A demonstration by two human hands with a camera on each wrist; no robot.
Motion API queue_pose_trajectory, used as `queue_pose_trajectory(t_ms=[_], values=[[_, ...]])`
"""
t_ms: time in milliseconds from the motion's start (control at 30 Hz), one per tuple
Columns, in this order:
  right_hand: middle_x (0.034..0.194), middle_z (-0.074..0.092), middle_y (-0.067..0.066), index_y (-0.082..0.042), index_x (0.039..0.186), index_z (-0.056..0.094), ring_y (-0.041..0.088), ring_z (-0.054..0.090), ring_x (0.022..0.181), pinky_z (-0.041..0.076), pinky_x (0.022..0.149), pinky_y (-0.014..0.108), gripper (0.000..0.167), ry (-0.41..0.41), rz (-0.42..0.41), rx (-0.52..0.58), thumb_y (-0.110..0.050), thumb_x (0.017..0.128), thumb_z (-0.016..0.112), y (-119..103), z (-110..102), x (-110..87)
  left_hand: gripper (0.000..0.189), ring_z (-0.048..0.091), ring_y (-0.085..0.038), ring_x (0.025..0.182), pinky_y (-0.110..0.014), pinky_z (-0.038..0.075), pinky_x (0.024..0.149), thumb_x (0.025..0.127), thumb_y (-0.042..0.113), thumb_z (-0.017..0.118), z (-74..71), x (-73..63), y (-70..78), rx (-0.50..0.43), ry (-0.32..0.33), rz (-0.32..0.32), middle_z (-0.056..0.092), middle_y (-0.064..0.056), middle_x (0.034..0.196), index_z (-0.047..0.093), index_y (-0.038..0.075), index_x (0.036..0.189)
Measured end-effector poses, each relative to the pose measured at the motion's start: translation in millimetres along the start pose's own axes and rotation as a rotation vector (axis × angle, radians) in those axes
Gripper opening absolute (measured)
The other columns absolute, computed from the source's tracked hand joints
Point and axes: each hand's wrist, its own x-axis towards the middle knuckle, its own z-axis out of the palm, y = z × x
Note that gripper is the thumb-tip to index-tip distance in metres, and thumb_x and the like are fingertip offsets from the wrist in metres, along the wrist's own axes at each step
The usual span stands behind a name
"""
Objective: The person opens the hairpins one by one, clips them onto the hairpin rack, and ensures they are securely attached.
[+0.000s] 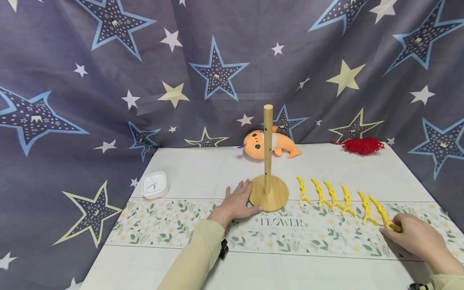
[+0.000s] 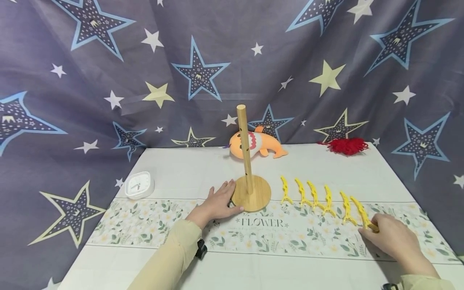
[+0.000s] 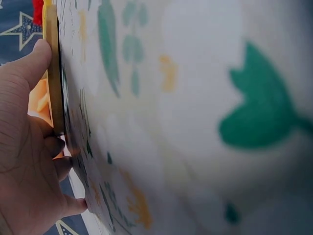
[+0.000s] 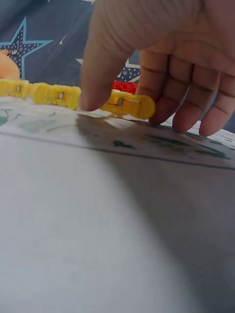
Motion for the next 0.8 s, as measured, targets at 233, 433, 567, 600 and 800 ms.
queue_pose_trajectory(t_ms=[233, 433, 567, 600, 800], values=[[0.075, 0.058, 0.025, 0.021, 0.096, 0.052, 0.037, 0.058, 0.067, 0.047, 0.059, 0.049, 0.054, 0.131, 0.043, 0.046, -0.028, 0.084, 0.073, 2, -9, -2.8, 0.103, 0.008, -0.025, 0.149, -0.062, 0.005, 0.114, 0.086, 0.072, 0.049, -1.7, -0.3, 2.6, -0.024, -0.005, 0.003, 0.009, -0.005, 0.163, 0.010, 0.009, 0.157], [0.089, 0.060, 0.034, 0.019, 0.108, 0.052, 0.045, 0.060, 0.076, 0.048, 0.059, 0.052, 0.054, 0.262, 0.031, 0.100, -0.023, 0.084, 0.074, -15, -20, -1.6, 0.103, 0.009, -0.026, 0.149, -0.063, 0.005, 0.114, 0.086, 0.071, 0.051, -2.2, -0.6, 2.0, -0.043, 0.007, 0.010, 0.011, -0.007, 0.163, 0.011, 0.007, 0.157], [0.103, 0.059, 0.036, 0.015, 0.114, 0.054, 0.049, 0.060, 0.084, 0.051, 0.060, 0.051, 0.052, 0.300, -0.024, 0.188, -0.025, 0.088, 0.072, -30, -25, -0.7, 0.104, 0.008, -0.025, 0.149, -0.063, 0.004, 0.114, 0.086, 0.072, 0.051, -4.3, -1.8, 2.6, -0.051, -0.001, 0.007, 0.011, -0.007, 0.163, 0.011, 0.008, 0.157], [0.106, 0.059, 0.037, 0.015, 0.116, 0.054, 0.050, 0.060, 0.086, 0.052, 0.060, 0.051, 0.052, 0.302, -0.039, 0.215, -0.027, 0.090, 0.071, -33, -26, -0.4, 0.104, 0.008, -0.025, 0.149, -0.063, 0.003, 0.114, 0.086, 0.072, 0.051, -4.8, -2.1, 2.8, -0.053, -0.002, 0.007, 0.011, -0.006, 0.163, 0.011, 0.008, 0.157], [0.112, 0.059, 0.035, 0.009, 0.123, 0.056, 0.049, 0.062, 0.091, 0.055, 0.066, 0.053, 0.048, 0.331, -0.163, 0.334, -0.029, 0.095, 0.064, -51, -27, 4.1, 0.104, 0.008, -0.026, 0.149, -0.064, 0.003, 0.113, 0.086, 0.070, 0.053, -4.5, -1.8, 2.1, -0.071, 0.000, 0.003, 0.012, -0.007, 0.163, 0.011, 0.007, 0.157]])
